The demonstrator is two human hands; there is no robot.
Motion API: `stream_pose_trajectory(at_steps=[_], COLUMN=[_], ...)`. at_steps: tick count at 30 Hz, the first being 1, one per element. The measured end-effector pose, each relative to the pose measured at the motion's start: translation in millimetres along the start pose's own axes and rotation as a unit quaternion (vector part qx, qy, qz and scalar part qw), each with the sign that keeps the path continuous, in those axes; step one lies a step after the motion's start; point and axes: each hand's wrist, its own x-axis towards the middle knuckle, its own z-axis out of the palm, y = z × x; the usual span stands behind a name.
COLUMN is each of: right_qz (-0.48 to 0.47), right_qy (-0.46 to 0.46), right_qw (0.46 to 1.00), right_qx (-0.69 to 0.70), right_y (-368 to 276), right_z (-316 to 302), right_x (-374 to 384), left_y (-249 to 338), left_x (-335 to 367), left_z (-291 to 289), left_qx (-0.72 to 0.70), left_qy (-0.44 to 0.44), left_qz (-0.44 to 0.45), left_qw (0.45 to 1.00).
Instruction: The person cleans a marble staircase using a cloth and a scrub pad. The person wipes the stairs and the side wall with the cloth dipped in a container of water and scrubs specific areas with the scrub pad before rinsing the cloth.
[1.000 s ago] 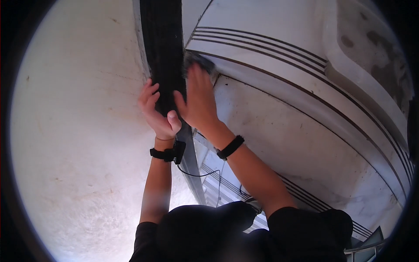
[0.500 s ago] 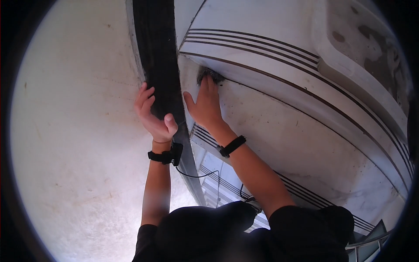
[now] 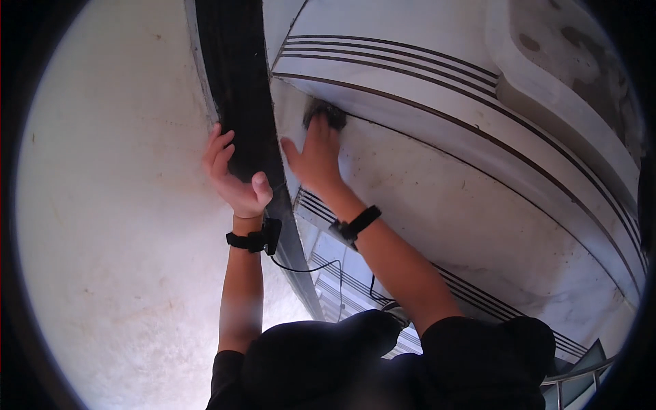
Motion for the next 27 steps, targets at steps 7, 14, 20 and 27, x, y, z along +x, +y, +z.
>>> stream_pose_trajectory(at_steps=[7,14,20,27], right_qz=[0.030,-0.012,-0.044,0.095], right_qy=[-0.022,0.024,0.051,-0.003], right_qw=[0.999,1.000,0.998,0.994], right_qx=[0.001,-0.006,-0.003,0.049], right_y=[2.9,-11.3,-23.6,-12.3], right_z=[-9.0,-2.9,1.9,-9.0], right_x=[13.9,-4.8,-17.0,21.3], left_y=[1.9,-0.5,-0.5,1.5], left_x=[-3.2,-6.8,-6.0,-1.4], left_z=[-3.9,-2.3,-3.5,-1.5], left_qx=[0.005,-0.005,-0.007,0.008], left_qy=[-0.008,0.001,-0.004,-0.008], left_qz=[-0.016,-0.012,0.000,0.000], left_qw=[1.000,1.000,1.000,1.000])
